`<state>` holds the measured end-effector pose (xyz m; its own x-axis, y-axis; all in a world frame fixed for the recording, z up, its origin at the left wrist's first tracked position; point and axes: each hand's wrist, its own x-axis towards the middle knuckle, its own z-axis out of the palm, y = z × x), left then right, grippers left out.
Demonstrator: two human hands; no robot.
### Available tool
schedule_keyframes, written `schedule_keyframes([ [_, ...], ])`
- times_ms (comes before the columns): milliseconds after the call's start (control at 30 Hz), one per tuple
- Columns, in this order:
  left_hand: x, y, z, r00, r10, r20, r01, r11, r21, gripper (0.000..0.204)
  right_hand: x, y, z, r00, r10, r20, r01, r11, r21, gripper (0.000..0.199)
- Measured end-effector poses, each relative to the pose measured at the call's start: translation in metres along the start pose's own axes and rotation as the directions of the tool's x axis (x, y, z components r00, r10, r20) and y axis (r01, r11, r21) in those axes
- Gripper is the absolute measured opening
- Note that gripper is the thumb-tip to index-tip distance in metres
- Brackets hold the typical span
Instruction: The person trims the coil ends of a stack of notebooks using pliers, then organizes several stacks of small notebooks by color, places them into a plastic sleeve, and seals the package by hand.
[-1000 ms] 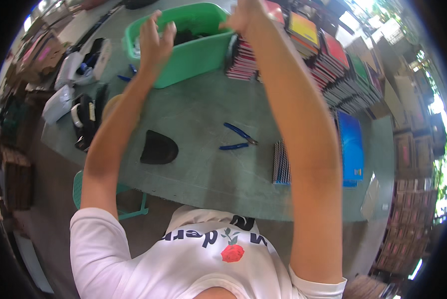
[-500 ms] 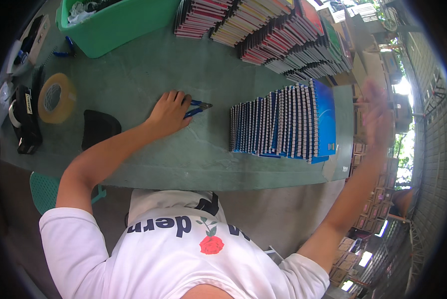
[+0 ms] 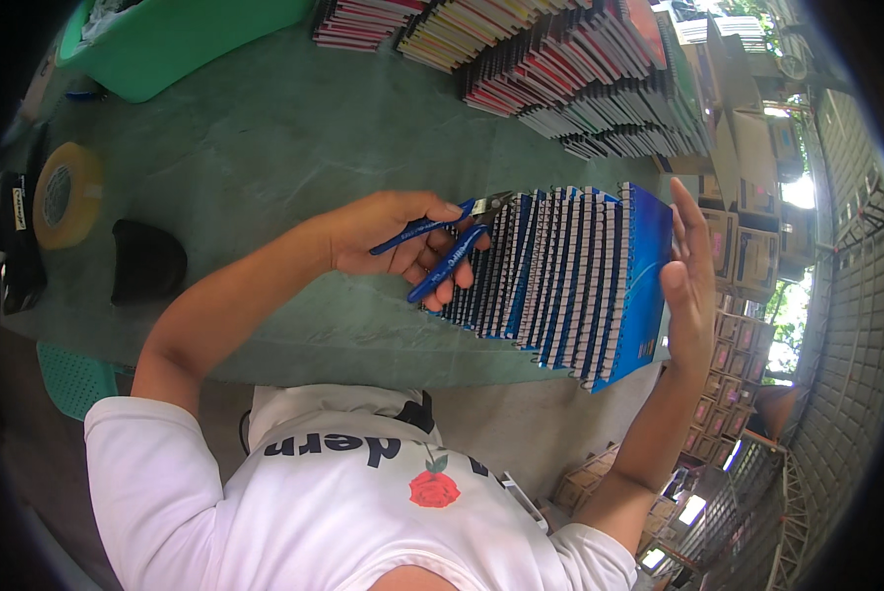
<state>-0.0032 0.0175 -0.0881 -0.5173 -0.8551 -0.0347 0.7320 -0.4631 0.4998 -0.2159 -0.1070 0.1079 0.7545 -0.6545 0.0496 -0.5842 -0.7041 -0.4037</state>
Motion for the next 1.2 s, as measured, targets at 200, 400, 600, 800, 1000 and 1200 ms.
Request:
schedule_keyframes([
  [200,0.015,0.013,-0.007,0.989,-0.064,0.131,0.078,0.992,-0.101,0.051,0.001,0.029,0.004,0.98,0.196,0.027,-0.182,0.84,0.511,0.105],
  [400,0.028,0.021,-0.019,0.964,-0.133,0.232,0.197,0.94,-0.278,0.052,-0.028,0.072,0.026,0.924,0.285,0.254,-0.293,0.101,0.951,0.098],
  [600,0.036,0.018,-0.037,0.892,-0.111,0.439,0.333,0.817,-0.47,0.049,-0.014,0.05,0.055,0.973,0.177,0.15,-0.164,0.068,0.984,0.088],
  [800,0.015,0.028,0.026,0.906,0.416,-0.08,0.063,0.055,0.997,0.039,-0.017,0.044,0.044,0.925,0.318,0.207,-0.238,0.06,0.969,0.075],
  [1000,0.013,0.006,0.038,0.848,0.501,-0.173,0.167,0.058,0.984,0.035,-0.014,0.041,0.041,0.917,0.324,0.233,-0.259,0.039,0.965,0.069],
  [1200,0.002,0.018,0.021,0.985,-0.06,-0.16,0.104,0.954,0.28,0.038,-0.003,0.035,0.02,0.966,0.228,0.126,-0.22,0.454,0.863,0.072],
])
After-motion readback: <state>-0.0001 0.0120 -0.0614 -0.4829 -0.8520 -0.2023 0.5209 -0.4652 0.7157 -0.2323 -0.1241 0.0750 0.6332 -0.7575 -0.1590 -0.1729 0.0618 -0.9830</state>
